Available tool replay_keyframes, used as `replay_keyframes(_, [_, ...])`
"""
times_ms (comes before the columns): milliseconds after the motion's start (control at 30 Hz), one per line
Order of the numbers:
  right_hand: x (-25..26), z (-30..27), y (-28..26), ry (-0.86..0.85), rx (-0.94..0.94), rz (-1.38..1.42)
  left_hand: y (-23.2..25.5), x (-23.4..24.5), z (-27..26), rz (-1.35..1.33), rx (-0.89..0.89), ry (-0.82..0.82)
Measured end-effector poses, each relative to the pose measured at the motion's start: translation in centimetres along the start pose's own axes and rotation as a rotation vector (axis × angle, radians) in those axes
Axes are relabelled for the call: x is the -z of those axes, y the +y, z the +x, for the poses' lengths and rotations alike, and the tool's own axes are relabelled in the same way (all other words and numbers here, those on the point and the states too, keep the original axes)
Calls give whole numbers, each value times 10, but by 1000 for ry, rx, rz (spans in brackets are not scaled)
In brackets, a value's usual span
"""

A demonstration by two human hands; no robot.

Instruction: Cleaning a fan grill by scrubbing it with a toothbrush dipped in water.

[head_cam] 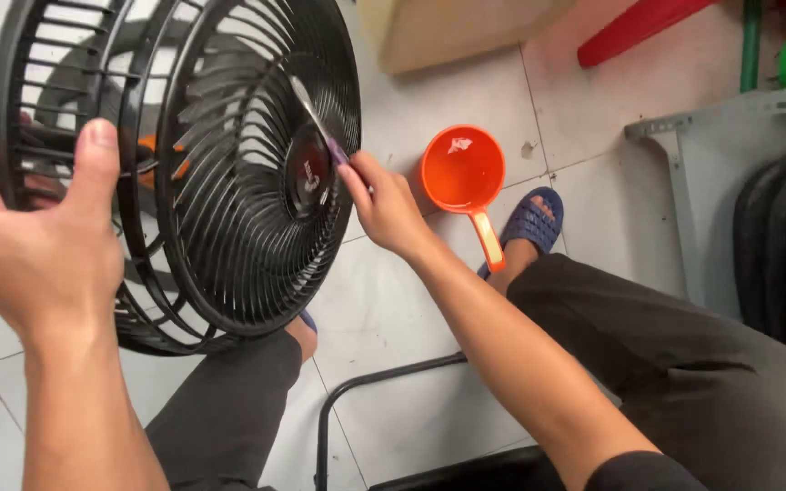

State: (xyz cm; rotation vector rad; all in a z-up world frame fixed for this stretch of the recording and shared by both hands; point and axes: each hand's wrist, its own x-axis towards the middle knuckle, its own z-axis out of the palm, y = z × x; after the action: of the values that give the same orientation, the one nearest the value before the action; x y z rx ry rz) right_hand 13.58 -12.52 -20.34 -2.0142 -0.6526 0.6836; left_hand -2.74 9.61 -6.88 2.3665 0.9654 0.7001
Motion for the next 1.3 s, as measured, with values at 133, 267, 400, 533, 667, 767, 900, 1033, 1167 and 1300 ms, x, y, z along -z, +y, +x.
replay_keyframes(133, [19,1,9,-79,-6,-61,3,3,14,98,-74,39])
replay_keyframes(267, [18,-15,35,6,199,-180,-4,3,-2,120,-73,0])
replay_keyframes(400, [16,-23,33,-95,46,-62,4,0,8,128,-81,24])
replay_keyframes(533, [19,-23,10,-68,-61,-17,-2,4,-2,81,-27,-21])
replay_keyframes(667, [3,-32,18,2,-30,17,7,0,11,124,-38,52])
replay_keyframes(767, [-14,-35,-3,26,-146,88,7,0,7,125,-42,26])
replay_keyframes(900, [-36,-54,-24,7,-229,236,16,1,4,119,-33,37])
replay_keyframes(1033, [-28,-44,-67,32,-346,371,18,-1,-2,125,-33,35])
replay_keyframes(1167, [-32,-50,-85,48,-429,649,24,-2,3,171,-62,74])
replay_keyframes(1300, [-18,-31,-120,29,-531,872,27,-4,1,190,-58,84])
